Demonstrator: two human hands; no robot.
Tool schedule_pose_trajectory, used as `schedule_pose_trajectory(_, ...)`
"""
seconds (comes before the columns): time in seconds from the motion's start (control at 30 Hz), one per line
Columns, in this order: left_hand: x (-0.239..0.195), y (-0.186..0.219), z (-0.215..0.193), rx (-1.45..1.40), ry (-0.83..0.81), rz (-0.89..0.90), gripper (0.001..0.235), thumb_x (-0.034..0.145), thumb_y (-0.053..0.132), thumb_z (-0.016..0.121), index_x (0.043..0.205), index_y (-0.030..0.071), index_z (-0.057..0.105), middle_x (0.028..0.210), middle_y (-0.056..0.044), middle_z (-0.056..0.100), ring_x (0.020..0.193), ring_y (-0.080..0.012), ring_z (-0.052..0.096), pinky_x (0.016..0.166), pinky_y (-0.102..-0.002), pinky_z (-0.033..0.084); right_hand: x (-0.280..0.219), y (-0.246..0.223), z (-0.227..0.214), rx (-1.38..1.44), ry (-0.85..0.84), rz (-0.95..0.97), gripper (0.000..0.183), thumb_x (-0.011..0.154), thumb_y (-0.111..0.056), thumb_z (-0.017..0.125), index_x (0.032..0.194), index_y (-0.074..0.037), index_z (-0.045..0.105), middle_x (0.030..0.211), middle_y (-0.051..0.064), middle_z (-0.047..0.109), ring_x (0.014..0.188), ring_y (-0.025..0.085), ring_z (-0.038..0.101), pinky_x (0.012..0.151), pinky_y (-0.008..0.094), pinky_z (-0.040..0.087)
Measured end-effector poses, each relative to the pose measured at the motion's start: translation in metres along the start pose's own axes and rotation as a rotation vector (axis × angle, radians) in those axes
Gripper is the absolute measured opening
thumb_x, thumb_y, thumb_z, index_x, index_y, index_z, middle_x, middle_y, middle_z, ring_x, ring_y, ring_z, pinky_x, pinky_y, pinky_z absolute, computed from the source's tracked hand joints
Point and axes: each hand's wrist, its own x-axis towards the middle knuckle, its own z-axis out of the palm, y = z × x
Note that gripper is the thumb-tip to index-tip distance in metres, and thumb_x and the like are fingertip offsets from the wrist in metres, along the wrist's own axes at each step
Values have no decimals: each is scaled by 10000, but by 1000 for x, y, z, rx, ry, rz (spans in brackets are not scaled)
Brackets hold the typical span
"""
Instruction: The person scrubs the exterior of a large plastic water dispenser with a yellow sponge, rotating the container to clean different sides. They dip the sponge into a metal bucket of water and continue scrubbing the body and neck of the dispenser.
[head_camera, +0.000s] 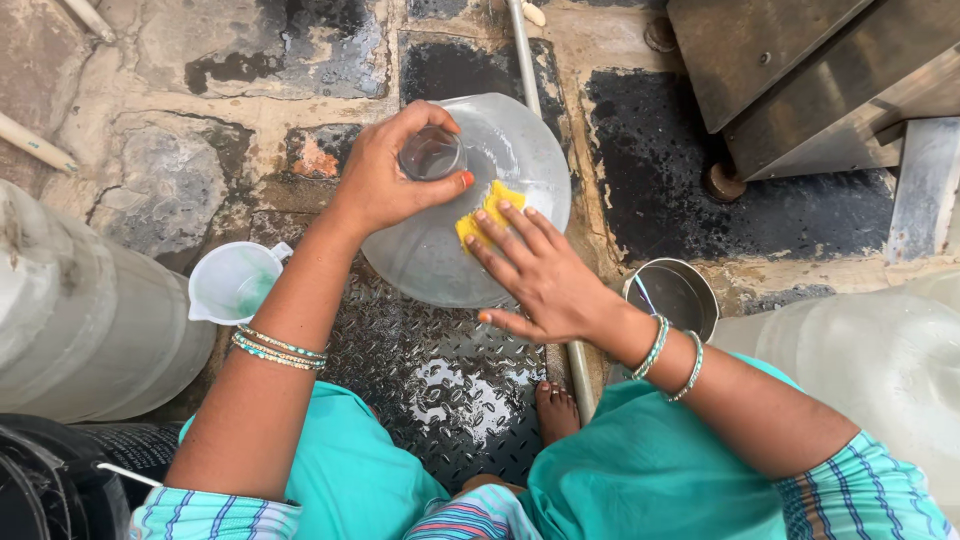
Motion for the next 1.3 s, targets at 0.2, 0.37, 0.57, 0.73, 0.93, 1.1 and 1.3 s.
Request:
schedule_pose_trajectory(0.2, -4, -1, -15, 28, -133, 56, 453, 750, 285, 873, 1101, 92, 664, 1091, -40, 733, 1027, -189, 743, 931, -335, 562, 14, 39, -11, 43, -27, 139, 623, 1041, -551, 329, 1506, -175, 503, 1611, 155, 381, 1524, 412, 250, 1227, 620, 130)
schedule_pose_trajectory(0.37, -9, 14, 9, -21, -178, 280, 495, 746, 317, 906, 1134, 103, 684, 1173, -87, 743, 1082, -263, 718, 978, -380, 543, 40, 84, -13, 293, -25, 232, 639, 1081, -507, 162, 1504, -171, 504, 1655, 117, 331, 1554, 366, 193, 1218, 613, 2)
schedule_pose_trajectory(0.57, -10, 18, 28, 86, -84, 215, 500, 773, 383, 894, 1125, 95, 685, 1138, -77, 745, 1042, -272, 741, 924, -369, 574, 41, 79, -1, 234, 42, 128, 541, 1041, -302, 272, 1461, -116, 556, 1603, 39, 473, 1545, 329, 331, 1279, 610, 19)
schedule_pose_trajectory(0.73, -7, 17, 40, 150, -5, 214, 475, 814, 386, 867, 1136, 101, 665, 1120, -78, 744, 995, -267, 747, 883, -375, 588, 14, 43, -1, 78, 136, 296, 507, 1034, -261, 406, 1450, -2, 539, 1550, 176, 502, 1458, 407, 414, 1264, 605, 143)
schedule_pose_trajectory(0.93, -10, 31, 58, 355, 119, 8, 531, 834, 433, 851, 1197, 110, 638, 1134, -101, 723, 1034, -305, 708, 896, -408, 559, -7, -6, 7, -284, 55, 278, 893, 975, -618, 464, 1380, 177, 485, 1398, 346, 488, 1357, 466, 431, 1206, 600, 190)
schedule_pose_trajectory(1.1, -13, 25, 66, 255, 150, 252, 604, 852, 324, 815, 1350, 79, 576, 1357, -169, 622, 1247, -365, 640, 1049, -423, 532, -8, -34, 32, -229, -141, 246, 969, 926, -730, 441, 1407, 110, 481, 1405, 340, 469, 1335, 511, 395, 1144, 605, 238)
schedule_pose_trajectory(1.3, 4, 40, 81, 172, -54, 166, 571, 821, 312, 849, 1296, 92, 618, 1283, -130, 656, 1131, -334, 676, 963, -410, 558, 40, -41, 57, 30, 40, 105, 840, 975, -537, 485, 1545, 68, 367, 1592, 311, 339, 1516, 488, 269, 1250, 617, 190)
